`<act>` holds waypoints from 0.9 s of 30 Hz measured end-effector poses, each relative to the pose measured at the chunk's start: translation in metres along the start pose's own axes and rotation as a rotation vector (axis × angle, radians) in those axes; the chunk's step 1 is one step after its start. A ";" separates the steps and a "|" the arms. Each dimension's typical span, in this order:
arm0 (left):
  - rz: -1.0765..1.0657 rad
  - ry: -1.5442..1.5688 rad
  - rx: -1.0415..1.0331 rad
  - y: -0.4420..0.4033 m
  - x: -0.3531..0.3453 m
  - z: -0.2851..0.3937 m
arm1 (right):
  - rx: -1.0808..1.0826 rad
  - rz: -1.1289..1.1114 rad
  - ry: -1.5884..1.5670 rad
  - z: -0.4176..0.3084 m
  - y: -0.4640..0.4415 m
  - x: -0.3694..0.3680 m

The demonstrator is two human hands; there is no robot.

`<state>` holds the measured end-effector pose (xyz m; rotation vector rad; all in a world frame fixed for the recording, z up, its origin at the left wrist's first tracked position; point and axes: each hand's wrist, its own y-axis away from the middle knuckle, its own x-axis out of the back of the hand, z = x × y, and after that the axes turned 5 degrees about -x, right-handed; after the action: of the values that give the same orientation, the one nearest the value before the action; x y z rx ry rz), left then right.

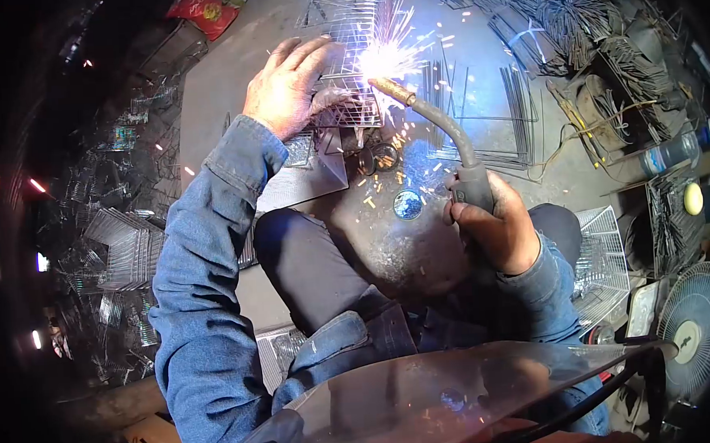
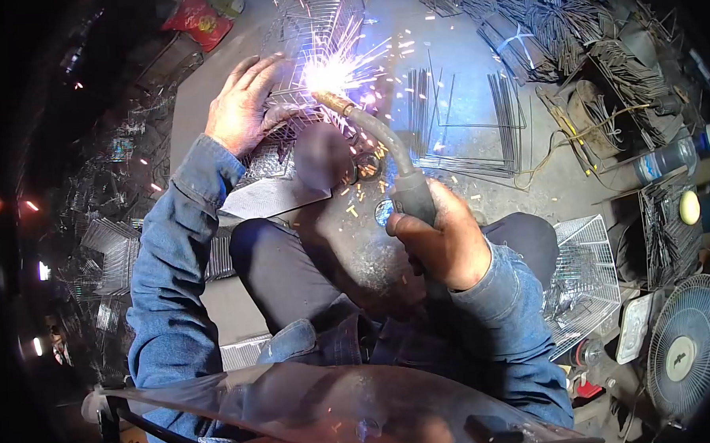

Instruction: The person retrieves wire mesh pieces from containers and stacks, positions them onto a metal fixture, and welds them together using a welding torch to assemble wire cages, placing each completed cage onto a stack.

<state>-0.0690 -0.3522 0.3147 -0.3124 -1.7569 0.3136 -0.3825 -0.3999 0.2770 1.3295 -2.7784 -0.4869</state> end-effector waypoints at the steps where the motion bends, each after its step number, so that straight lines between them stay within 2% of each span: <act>1: 0.003 -0.003 -0.007 0.000 0.000 0.000 | -0.008 0.000 -0.003 -0.001 0.000 0.001; 4: 0.038 -0.012 -0.013 -0.005 -0.005 0.009 | -0.064 -0.016 -0.145 -0.020 0.004 0.020; 5: 0.060 -0.018 -0.014 -0.010 -0.005 0.017 | -0.054 0.069 -0.137 -0.028 0.006 0.027; 6: 0.038 -0.050 0.023 -0.019 0.000 0.034 | 0.050 0.109 -0.232 -0.033 0.002 0.034; 7: -0.039 -0.009 0.067 -0.030 0.005 0.047 | 0.154 0.151 -0.327 -0.038 -0.006 0.040; 9: -0.323 -0.021 0.018 -0.061 0.031 0.062 | 0.183 0.267 -0.397 -0.041 -0.029 0.053; 10: -0.506 -0.088 -0.057 -0.081 0.051 0.063 | 0.147 0.257 -0.401 -0.035 -0.040 0.062; 11: -0.579 0.005 -0.151 -0.097 0.060 0.054 | 0.146 0.251 -0.416 -0.030 -0.043 0.061; 13: -0.435 -0.028 -0.380 -0.121 0.037 0.027 | 0.117 0.188 -0.513 -0.014 -0.048 0.060; 14: -0.534 0.151 -0.428 -0.143 0.018 0.007 | 0.123 0.182 -0.504 -0.006 -0.052 0.060; 15: -0.620 0.271 -0.426 -0.156 0.026 0.007 | 0.127 0.177 -0.499 -0.002 -0.055 0.058; 17: -0.534 0.252 -0.389 -0.179 -0.004 0.000 | 0.115 0.139 -0.547 -0.004 -0.059 0.054; 20: -0.447 -0.055 -0.272 -0.192 -0.001 0.038 | 0.137 0.165 -0.463 -0.011 -0.067 0.055; 24: -0.457 -0.126 -0.263 -0.201 -0.002 0.043 | 0.115 0.196 -0.425 -0.019 -0.077 0.058; 27: -0.428 -0.089 -0.253 -0.205 -0.008 0.042 | 0.124 0.273 -0.266 -0.019 -0.078 0.054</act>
<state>-0.1170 -0.5464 0.3759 -0.0955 -1.9014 -0.2065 -0.3545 -0.4921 0.2664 0.9382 -3.1894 -0.5173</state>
